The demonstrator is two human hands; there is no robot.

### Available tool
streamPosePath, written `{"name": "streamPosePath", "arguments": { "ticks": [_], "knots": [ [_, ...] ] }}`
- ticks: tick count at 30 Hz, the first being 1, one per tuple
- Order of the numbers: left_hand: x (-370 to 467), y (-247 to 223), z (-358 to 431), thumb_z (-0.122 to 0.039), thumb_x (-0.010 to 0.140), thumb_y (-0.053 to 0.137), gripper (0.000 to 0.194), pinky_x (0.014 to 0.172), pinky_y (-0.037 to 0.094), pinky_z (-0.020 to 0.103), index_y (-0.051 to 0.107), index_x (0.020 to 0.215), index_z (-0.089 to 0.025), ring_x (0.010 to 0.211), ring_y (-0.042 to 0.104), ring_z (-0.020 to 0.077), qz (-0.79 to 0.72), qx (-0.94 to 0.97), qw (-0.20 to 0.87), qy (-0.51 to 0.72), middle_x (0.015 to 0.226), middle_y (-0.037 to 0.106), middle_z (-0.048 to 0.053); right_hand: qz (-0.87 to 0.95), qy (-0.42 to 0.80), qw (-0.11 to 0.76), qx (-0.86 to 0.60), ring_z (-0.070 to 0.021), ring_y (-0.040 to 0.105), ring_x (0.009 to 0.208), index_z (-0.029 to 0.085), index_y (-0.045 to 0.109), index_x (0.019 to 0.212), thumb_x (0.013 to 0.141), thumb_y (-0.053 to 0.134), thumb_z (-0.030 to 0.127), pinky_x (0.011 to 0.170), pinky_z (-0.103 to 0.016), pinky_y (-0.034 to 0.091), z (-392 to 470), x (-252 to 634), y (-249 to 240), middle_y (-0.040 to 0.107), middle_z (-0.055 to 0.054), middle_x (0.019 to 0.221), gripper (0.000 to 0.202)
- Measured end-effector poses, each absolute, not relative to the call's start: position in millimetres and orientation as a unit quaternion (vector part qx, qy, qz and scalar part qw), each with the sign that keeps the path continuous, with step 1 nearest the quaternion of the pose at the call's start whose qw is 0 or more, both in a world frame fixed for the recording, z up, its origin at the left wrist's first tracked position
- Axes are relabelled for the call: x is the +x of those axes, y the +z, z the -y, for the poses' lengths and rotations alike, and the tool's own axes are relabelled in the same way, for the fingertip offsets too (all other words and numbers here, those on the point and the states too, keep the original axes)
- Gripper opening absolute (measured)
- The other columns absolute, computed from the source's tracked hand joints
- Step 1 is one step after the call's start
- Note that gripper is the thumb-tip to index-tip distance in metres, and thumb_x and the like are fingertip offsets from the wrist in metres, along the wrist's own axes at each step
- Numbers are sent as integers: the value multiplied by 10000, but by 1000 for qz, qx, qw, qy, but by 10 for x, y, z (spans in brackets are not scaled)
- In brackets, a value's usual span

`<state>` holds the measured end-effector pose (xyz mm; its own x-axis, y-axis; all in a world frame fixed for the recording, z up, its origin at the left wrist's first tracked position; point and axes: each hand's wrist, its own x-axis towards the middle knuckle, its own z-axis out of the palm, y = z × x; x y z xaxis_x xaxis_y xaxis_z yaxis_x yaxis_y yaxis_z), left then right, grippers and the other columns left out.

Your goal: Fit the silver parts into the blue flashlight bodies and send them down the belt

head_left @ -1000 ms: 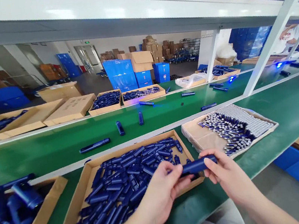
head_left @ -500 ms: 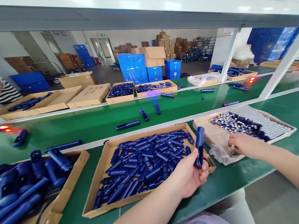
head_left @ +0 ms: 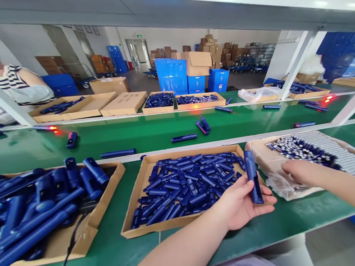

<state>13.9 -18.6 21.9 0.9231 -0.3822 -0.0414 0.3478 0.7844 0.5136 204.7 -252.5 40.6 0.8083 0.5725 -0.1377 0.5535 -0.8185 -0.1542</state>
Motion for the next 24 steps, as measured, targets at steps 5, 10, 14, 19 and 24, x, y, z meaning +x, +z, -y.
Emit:
{"name": "streamPosePath", "arguments": {
  "ticks": [5,10,14,19,24],
  "knots": [
    [184,279,160,-336,872,548,272,657,475,289,595,1087,-175,700,619,141,-11,228,949,-217,870,594,34,348,-89,167,-918,-214,621,964,201,688,933,887,467,387,897,-337,469,2428,1492,698,662,-82,1036,293],
    [201,312,189,-446,920,498,336,675,476,282,616,1076,-172,696,585,126,-66,236,950,-193,844,590,31,376,-255,291,-841,-139,656,842,247,647,990,943,525,319,759,-248,513,2010,544,561,693,-8,947,149],
    [193,300,215,-379,944,478,278,855,487,391,626,1020,-156,842,596,158,-57,222,960,-159,933,616,60,419,-320,276,-803,-153,634,888,200,623,999,917,564,174,841,-291,491,1736,416,414,686,-35,950,105],
    [186,313,214,-381,957,453,299,829,495,372,631,1014,-148,907,600,179,-47,225,960,-158,1014,630,94,396,-346,274,-805,-163,625,910,190,607,982,911,575,163,844,-307,472,1712,457,464,689,-43,978,83],
    [194,324,206,-387,956,457,313,821,503,373,635,1020,-137,903,612,184,-48,229,959,-159,1029,637,105,376,-341,265,-820,-172,619,918,189,608,956,918,569,176,831,-319,450,1675,391,463,689,-42,986,56]
  ]
}}
